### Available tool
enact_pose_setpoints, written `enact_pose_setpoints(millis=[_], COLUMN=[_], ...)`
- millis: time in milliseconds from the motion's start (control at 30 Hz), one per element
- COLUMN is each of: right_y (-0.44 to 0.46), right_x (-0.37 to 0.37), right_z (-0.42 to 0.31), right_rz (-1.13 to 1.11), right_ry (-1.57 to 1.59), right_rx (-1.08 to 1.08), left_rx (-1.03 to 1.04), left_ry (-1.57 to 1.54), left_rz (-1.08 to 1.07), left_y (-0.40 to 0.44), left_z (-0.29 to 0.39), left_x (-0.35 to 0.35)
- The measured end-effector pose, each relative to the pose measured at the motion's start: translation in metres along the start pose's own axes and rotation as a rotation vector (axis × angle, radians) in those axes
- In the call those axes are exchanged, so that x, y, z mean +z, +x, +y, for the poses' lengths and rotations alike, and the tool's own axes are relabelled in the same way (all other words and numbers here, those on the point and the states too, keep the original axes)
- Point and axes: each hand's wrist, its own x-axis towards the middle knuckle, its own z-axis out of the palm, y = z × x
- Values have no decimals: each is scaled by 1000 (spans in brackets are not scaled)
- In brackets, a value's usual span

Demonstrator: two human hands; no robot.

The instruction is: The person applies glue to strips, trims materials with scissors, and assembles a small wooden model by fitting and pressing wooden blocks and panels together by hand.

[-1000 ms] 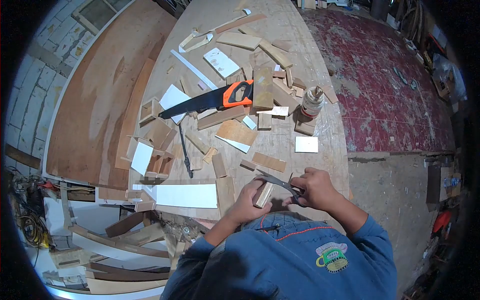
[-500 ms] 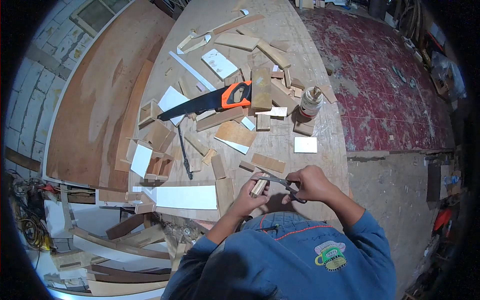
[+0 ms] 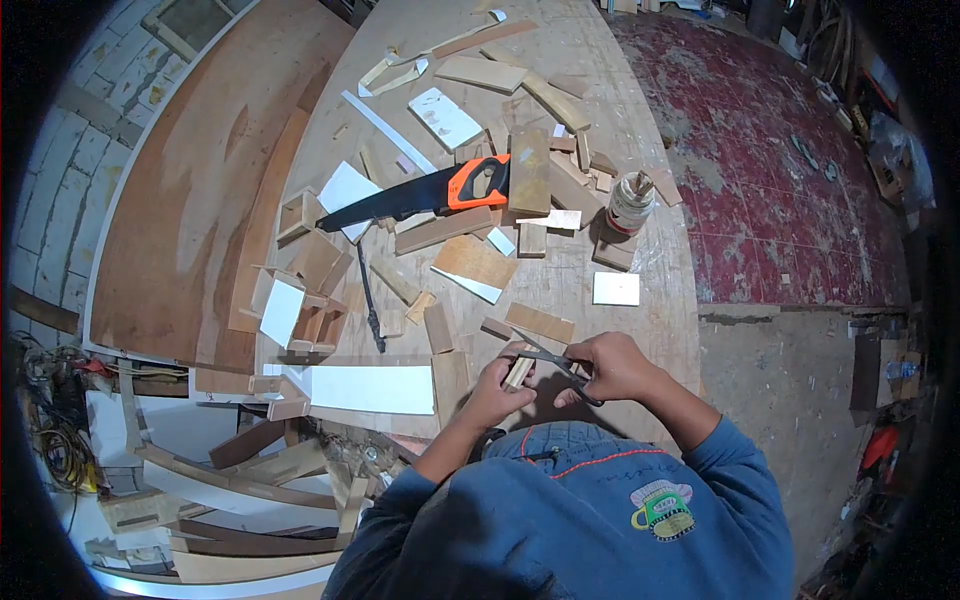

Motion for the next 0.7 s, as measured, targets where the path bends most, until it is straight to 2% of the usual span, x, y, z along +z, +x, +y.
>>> enact_pose_setpoints(millis=[133,433,500,700], right_y=[0,3,5,7], right_x=[0,16,18,4], right_z=[2,21,24,3], right_rz=[-8,-8,-25,94], right_ry=[-40,-9,-96,-35], right_rx=[8,28,25,-24], left_rx=[-13,-124,-85,-49], left_ry=[60,-116,-44,179], left_rz=[-6,1,26,-16], left_y=[0,4,6,9], left_z=[-1,-19,-24,-8], left_x=[0,-2,-2,0])
